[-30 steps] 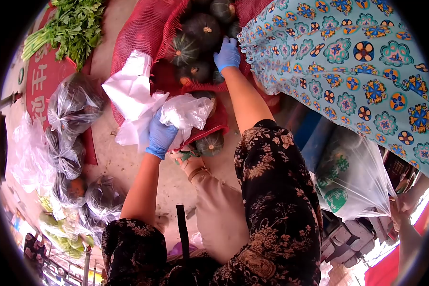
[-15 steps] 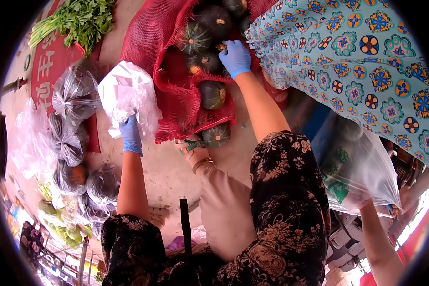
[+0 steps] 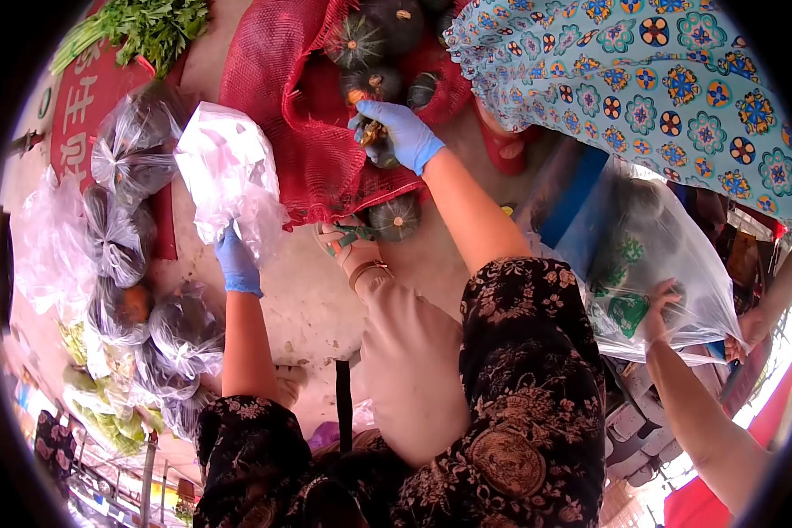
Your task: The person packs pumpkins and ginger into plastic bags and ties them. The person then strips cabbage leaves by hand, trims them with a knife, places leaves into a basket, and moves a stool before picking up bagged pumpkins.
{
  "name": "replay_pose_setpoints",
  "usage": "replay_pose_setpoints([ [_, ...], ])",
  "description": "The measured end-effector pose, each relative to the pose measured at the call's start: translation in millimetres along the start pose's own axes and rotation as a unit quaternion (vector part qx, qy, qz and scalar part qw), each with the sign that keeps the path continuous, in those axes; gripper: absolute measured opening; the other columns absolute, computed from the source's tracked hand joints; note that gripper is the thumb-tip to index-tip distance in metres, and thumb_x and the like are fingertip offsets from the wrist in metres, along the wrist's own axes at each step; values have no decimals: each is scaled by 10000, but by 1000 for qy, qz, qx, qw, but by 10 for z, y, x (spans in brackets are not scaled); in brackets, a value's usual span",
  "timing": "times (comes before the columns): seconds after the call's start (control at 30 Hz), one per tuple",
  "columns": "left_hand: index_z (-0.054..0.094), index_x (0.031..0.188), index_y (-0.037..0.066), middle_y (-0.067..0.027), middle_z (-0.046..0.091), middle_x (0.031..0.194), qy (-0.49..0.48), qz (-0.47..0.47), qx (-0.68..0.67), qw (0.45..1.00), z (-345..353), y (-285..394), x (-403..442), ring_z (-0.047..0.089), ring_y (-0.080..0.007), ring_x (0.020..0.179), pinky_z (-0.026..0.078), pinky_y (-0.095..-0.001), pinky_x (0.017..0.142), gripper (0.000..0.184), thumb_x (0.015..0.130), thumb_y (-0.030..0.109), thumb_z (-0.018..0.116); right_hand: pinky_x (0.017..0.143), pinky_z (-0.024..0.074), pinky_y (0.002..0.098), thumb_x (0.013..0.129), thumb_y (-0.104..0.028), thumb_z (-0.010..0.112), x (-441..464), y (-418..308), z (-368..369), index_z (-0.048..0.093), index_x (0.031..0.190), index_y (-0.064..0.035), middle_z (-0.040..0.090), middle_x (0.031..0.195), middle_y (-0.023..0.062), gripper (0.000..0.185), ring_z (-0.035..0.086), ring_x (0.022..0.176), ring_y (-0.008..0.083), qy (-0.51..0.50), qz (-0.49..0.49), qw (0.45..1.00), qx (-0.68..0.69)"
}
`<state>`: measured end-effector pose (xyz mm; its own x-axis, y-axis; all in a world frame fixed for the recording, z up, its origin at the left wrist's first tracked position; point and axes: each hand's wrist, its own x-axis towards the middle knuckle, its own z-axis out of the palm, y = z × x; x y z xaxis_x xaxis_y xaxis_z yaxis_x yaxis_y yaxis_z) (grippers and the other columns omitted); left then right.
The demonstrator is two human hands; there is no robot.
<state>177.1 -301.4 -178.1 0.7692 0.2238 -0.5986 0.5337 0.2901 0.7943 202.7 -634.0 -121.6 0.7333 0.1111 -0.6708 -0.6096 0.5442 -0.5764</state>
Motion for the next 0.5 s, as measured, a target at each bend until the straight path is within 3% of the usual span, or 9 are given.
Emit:
replay_pose_setpoints([
  [0.03,539,1056,-37,-58,576,985,-11,13,23,1000,-9,41,-78,534,-139,853,422,-251,766,262,816,67,516,505,448,301,812,-374,543,-143,-10,115,600,841,-63,578,669,72,317,545,558,187,32,42,976,-211],
  [0.07,538,1057,-40,-59,577,985,-20,28,44,998,-8,99,-137,534,-138,854,424,-254,763,273,808,72,532,568,473,310,783,-421,562,-280,-7,220,605,857,-66,598,673,80,365,568,596,201,60,84,905,-414],
  [0.1,537,1058,-42,-61,578,986,-29,45,64,997,-7,138,-170,534,-136,855,426,-256,760,285,800,77,549,714,470,340,732,-449,583,-369,137,154,615,918,-78,630,797,120,417,599,758,247,67,15,801,-595],
  [0.13,539,1054,-44,-63,581,980,-54,51,117,990,-58,133,-185,532,-133,855,426,-256,756,295,790,84,567,821,431,358,702,-464,585,-444,292,55,604,982,-92,613,940,137,466,569,919,279,85,25,738,-669],
  [0.2,543,1046,-47,-65,588,970,-104,60,224,967,-165,86,-206,529,-127,855,427,-256,748,316,770,96,602,814,436,371,695,-466,576,-599,522,-76,592,1002,-92,593,993,144,484,564,942,285,128,66,695,-705],
  [0.3,554,1026,-45,-65,597,952,-149,39,213,965,-69,4,-299,529,-127,838,429,-259,732,322,749,100,631,785,446,375,711,-399,579,-647,977,-403,583,1018,-97,588,1013,134,431,575,904,281,125,36,679,-723],
  [0.4,558,1030,-35,-59,601,950,-158,8,183,970,35,-53,-338,532,-125,835,431,-258,727,322,753,110,636,722,460,364,719,-302,584,-727,1056,-395,595,968,-88,611,944,122,328,593,825,270,204,-19,732,-649],
  [0.5,559,1038,-28,-53,599,958,-152,-14,139,978,124,-57,-365,535,-123,839,434,-256,729,304,767,98,620,671,460,342,727,-233,586,-800,1204,-611,600,905,-54,629,818,107,252,597,723,229,248,-3,838,-487],
])
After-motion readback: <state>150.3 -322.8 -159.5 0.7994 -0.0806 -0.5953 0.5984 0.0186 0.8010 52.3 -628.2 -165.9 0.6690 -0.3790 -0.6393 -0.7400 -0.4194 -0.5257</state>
